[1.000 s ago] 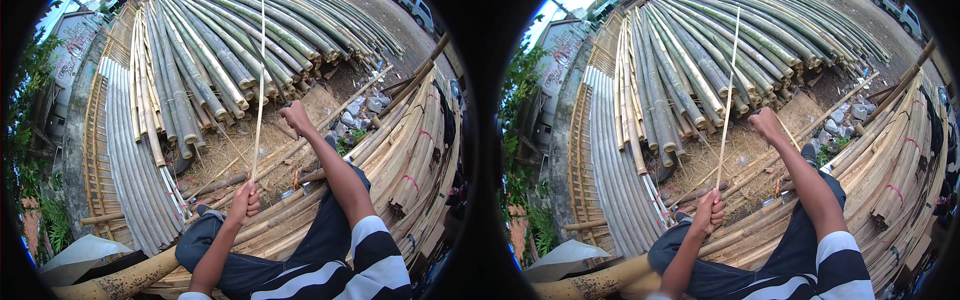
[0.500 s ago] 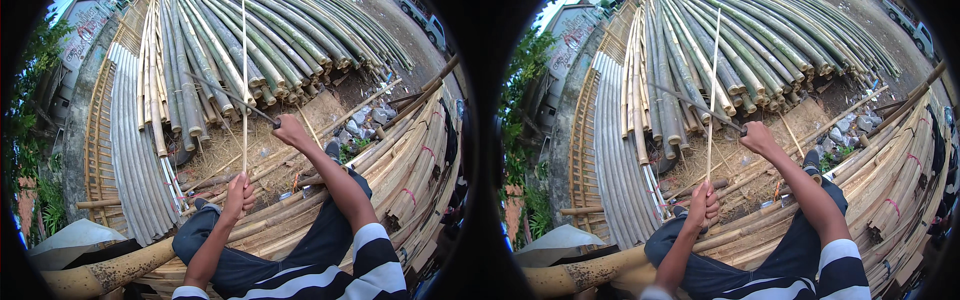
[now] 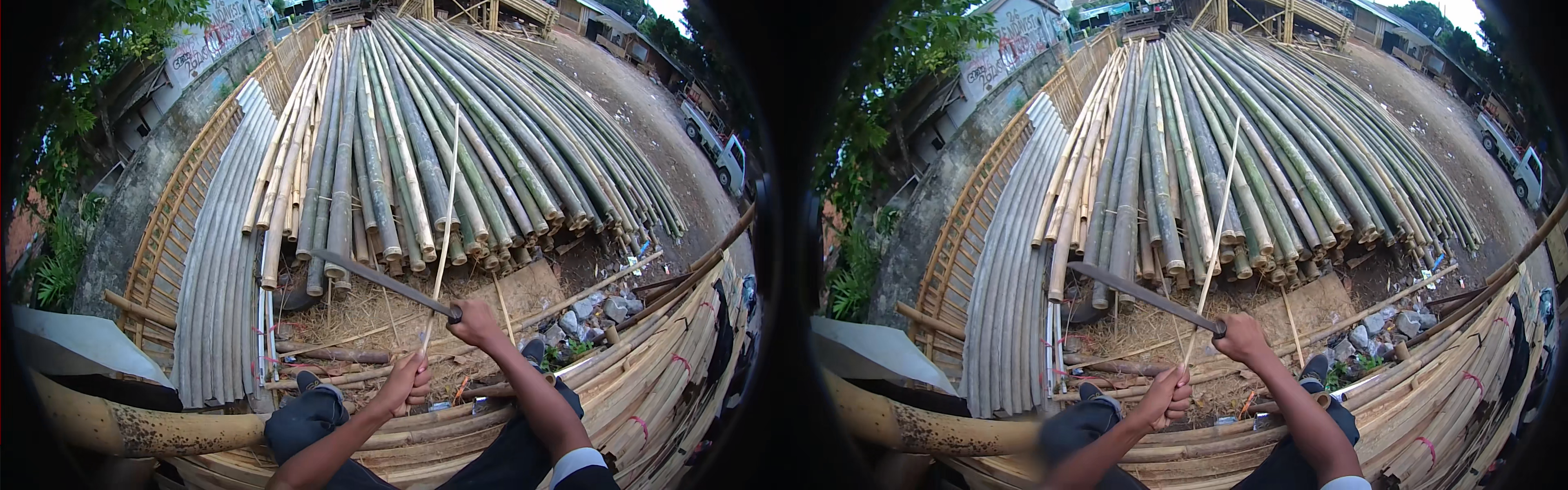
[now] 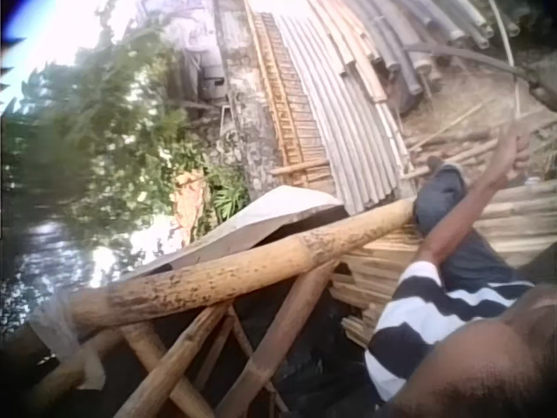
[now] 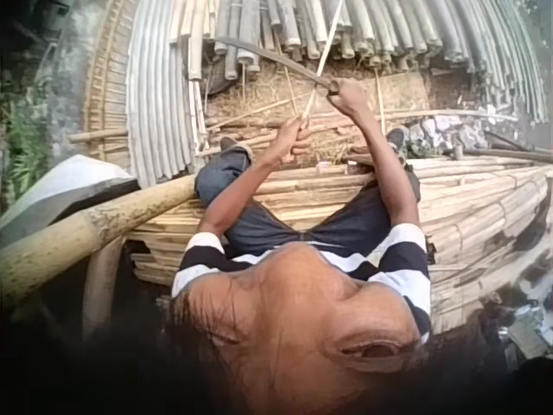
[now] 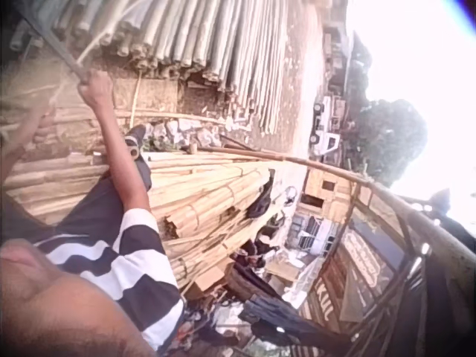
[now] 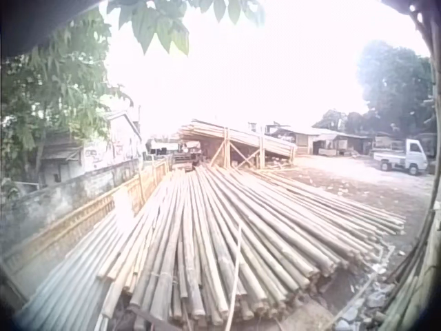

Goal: The person uses a machete to scrape and smooth a thin strip of bamboo by pulling the strip against the blade.

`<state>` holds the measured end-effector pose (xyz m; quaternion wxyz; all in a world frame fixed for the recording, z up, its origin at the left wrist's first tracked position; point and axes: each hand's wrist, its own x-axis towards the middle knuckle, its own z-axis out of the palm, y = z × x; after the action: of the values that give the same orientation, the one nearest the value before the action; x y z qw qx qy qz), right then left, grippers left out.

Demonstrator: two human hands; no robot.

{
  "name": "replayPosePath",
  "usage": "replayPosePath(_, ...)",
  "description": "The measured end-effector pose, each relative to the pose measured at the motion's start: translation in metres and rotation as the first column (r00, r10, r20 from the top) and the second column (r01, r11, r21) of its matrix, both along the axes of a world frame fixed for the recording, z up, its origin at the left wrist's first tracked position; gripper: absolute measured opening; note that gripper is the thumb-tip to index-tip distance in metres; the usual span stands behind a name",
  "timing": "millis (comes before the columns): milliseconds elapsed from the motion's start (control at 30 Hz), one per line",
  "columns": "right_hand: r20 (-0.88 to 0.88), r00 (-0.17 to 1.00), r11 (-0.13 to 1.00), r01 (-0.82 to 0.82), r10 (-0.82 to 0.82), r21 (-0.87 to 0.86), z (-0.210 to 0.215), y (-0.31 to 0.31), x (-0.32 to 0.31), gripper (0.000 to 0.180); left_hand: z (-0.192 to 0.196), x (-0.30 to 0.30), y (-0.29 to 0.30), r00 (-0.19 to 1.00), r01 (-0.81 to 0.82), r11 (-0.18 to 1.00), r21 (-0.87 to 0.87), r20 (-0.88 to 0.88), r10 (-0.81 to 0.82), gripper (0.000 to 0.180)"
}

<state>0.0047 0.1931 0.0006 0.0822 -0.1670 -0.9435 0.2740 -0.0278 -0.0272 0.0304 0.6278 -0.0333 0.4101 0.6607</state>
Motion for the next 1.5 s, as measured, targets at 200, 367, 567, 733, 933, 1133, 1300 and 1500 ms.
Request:
replayPosePath(200, 0.163, 0.663, 0.425, 0.629, -0.731, -0.650, -0.062, 0.111, 0.030, 0.018, -0.037, -0.015, -0.016, 0.989, 0.018, 0.998, 0.066, 0.148, -0.028, 0.034)
replayPosePath(367, 0.011, 0.822, 0.460, 0.329, -0.569, -0.825, -0.017, 0.095, 0.033, 0.020, -0.030, -0.009, -0.008, 0.923, -0.078, 0.989, -0.125, -0.383, 0.024, 0.034)
replayPosePath(567, -0.166, 0.883, 0.373, 0.010, -0.439, -0.928, 0.022, 0.032, -0.008, 0.024, -0.029, 0.003, 0.004, 0.841, -0.039, 0.996, -0.079, -0.541, -0.010, 0.036)
replayPosePath(733, -0.232, 0.893, 0.478, -0.022, -0.386, -0.878, 0.022, 0.024, -0.018, 0.018, -0.043, 0.004, 0.014, 0.833, 0.010, 0.997, -0.076, -0.551, -0.051, 0.034)
replayPosePath(933, -0.125, 0.910, 0.518, 0.109, -0.396, -0.849, 0.055, 0.020, -0.004, 0.022, -0.049, 0.001, 0.020, 0.994, -0.070, 0.994, 0.086, -0.073, 0.077, 0.034)
replayPosePath(1133, -0.019, 0.949, 0.855, 0.275, -0.315, -0.438, 0.029, 0.018, -0.002, 0.049, -0.030, -0.026, 0.027, 0.946, -0.165, 0.982, 0.087, -0.267, 0.183, 0.028)
replayPosePath(1300, -0.010, 0.998, 0.939, 0.060, -0.067, -0.339, 0.007, -0.019, -0.007, 0.031, -0.029, -0.027, 0.022, 0.944, -0.213, 0.971, 0.104, -0.233, 0.233, 0.029)
replayPosePath(1500, 0.003, 0.999, 0.995, 0.047, -0.047, -0.087, 0.003, 0.001, -0.016, 0.021, -0.021, 0.008, -0.006, 0.914, -0.150, 0.984, -0.093, -0.393, 0.102, 0.031)
